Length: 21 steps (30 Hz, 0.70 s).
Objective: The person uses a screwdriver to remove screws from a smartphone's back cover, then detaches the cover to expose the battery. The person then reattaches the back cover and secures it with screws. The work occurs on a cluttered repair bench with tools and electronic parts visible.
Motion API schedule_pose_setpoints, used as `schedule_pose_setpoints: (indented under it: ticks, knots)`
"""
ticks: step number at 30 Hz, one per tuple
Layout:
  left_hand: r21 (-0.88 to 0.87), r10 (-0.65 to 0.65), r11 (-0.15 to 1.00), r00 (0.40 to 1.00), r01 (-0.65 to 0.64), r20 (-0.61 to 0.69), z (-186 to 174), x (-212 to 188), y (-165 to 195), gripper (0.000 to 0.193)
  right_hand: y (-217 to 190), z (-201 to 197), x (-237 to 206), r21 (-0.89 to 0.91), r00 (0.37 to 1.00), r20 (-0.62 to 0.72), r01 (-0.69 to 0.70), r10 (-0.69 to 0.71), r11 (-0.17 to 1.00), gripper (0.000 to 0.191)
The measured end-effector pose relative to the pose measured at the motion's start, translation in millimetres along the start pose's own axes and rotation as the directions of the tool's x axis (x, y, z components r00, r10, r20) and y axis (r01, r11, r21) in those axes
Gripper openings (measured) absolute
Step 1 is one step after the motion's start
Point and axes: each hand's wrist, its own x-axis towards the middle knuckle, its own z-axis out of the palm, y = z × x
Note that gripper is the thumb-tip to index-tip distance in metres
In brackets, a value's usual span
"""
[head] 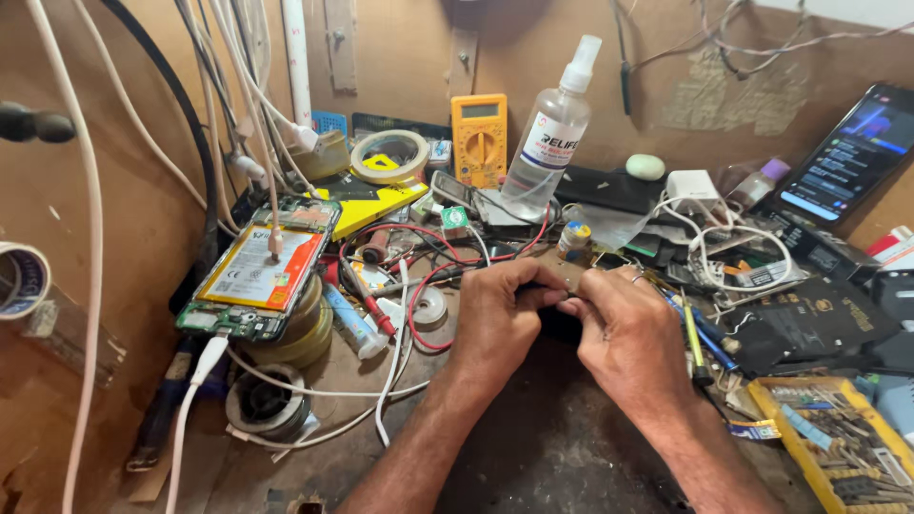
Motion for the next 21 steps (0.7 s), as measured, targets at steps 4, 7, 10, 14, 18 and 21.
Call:
schedule_pose_setpoints:
  ticks: [4,7,10,14,18,21]
  knots:
    - [0.0,-0.016,1.0,1.0,0.016,0.015,-3,1,4,0.026,2,-1,-3,0.013,0.999,-0.031,0.017,-0.016,1.0,0.014]
    - [0.013,-0.085,0.996,0.996,0.084,0.031,-12,0,6,0.017,1,-5,-2,0.031,0.999,-0.043,0.035,-0.034,0.999,0.017]
    - [-0.064,-0.158,0.985,0.985,0.162,0.067,-17,4,4,0.019,1,-10,1,0.058,0.999,0.037,-0.038,0.036,0.998,0.019]
    - [0.057,-0.124,0.991,0.99,0.12,0.07,-15,4,-3,0.013,3,-12,7,0.094,0.995,0.094,0.003,-0.012,0.996,0.022]
    - [-0.03,0.011,1.0,0.997,-0.009,0.073,-13,2,-7,0.027,4,-2,11,-0.025,0.982,0.178,-0.06,0.064,0.998,0.018]
    - [-0.028,-0.05,0.998,0.996,0.052,0.077,-13,2,-5,0.025,6,1,8,0.013,0.979,0.17,-0.114,0.11,0.993,0.019]
